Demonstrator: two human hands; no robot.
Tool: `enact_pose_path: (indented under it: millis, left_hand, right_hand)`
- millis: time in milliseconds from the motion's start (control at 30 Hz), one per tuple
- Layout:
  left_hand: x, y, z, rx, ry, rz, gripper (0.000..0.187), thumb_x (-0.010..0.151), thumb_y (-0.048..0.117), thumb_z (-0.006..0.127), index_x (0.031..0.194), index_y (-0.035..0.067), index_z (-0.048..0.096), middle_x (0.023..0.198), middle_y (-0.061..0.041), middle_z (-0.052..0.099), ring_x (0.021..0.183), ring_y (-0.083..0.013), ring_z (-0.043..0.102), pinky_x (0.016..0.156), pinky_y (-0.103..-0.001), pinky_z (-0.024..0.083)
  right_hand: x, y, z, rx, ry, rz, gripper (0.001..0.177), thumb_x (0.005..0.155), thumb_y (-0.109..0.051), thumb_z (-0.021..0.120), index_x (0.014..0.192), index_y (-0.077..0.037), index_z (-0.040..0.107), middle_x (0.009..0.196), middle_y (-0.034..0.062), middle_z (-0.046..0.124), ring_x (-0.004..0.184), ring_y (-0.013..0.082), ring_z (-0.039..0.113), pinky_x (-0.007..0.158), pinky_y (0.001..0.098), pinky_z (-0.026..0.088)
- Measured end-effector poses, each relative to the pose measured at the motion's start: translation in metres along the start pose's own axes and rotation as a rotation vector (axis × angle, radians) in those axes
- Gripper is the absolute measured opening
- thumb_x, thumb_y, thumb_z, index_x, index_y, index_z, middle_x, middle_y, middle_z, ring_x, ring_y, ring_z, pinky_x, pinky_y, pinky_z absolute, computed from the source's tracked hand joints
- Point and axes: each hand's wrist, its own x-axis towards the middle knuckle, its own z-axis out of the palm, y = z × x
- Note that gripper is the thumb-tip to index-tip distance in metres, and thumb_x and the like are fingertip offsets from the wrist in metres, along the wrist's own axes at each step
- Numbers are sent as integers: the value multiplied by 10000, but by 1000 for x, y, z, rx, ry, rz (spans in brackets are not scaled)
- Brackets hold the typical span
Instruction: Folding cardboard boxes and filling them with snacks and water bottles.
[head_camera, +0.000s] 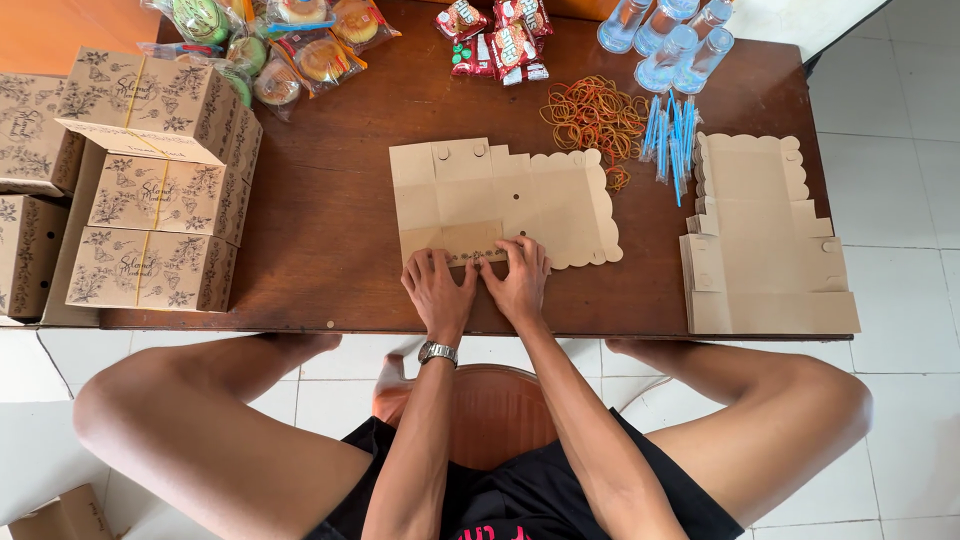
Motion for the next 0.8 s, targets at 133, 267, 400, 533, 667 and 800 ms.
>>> enact_pose_path:
  millis: [133, 267, 400, 533, 667, 800]
  left_hand:
    - [-1, -2, 0, -29, -26, -7, 316, 818, 413, 740, 933, 160, 588, 1046, -45, 550, 1164, -245, 542, 1036, -396, 357]
    - [-2, -7, 1, -41, -29, -3, 246, 846, 351, 715, 958, 173, 588, 1058, -39, 544, 1176, -243, 539, 1038, -398, 363]
    - [-3, -7, 0, -62, -44, 1, 167, 885, 287, 679, 978, 177, 595, 1080, -31, 535, 1193, -238, 531, 1048, -392, 365]
    - [-3, -9, -1, -81, -55, 3, 129, 902, 251, 654, 992, 174, 602, 1083, -29, 537, 1196, -238, 528, 1049, -393, 370]
    - [-3, -9, -3, -91, -48, -1, 86, 919, 207, 632, 998, 180, 610, 1078, -25, 544, 1190, -232, 537, 1049, -384, 378]
    - [-4, -11, -3, -123, -35, -2, 68, 932, 154, 590, 989, 190, 600, 1064, -11, 536, 1165, -219, 540, 1038, -368, 386]
  right_hand:
    - [-2, 5, 2, 22, -17, 15, 314, 806, -310, 816, 1059, -178, 684, 1106, -25, 528, 1099, 212, 549, 883, 396, 428]
    - [-2, 8, 3, 72, -41, 44, 267, 846, -239, 768, 1095, -186, 687, 1118, -37, 522, 1107, 200, 540, 900, 394, 421]
    - [-2, 12, 2, 100, -48, 56, 222, 868, -173, 729, 1086, -189, 693, 1119, -47, 530, 1105, 189, 552, 898, 386, 430]
    - [-2, 12, 1, 91, -37, 49, 194, 874, -135, 714, 1061, -185, 703, 1104, -37, 540, 1078, 196, 565, 876, 390, 441]
    - [0, 10, -1, 132, -10, 69, 198, 865, -56, 672, 1017, -176, 715, 1075, -33, 566, 1032, 200, 590, 856, 380, 462]
    - [0, 12, -2, 168, 21, 79, 227, 846, -16, 651, 976, -190, 715, 1044, -49, 591, 992, 188, 612, 836, 365, 473]
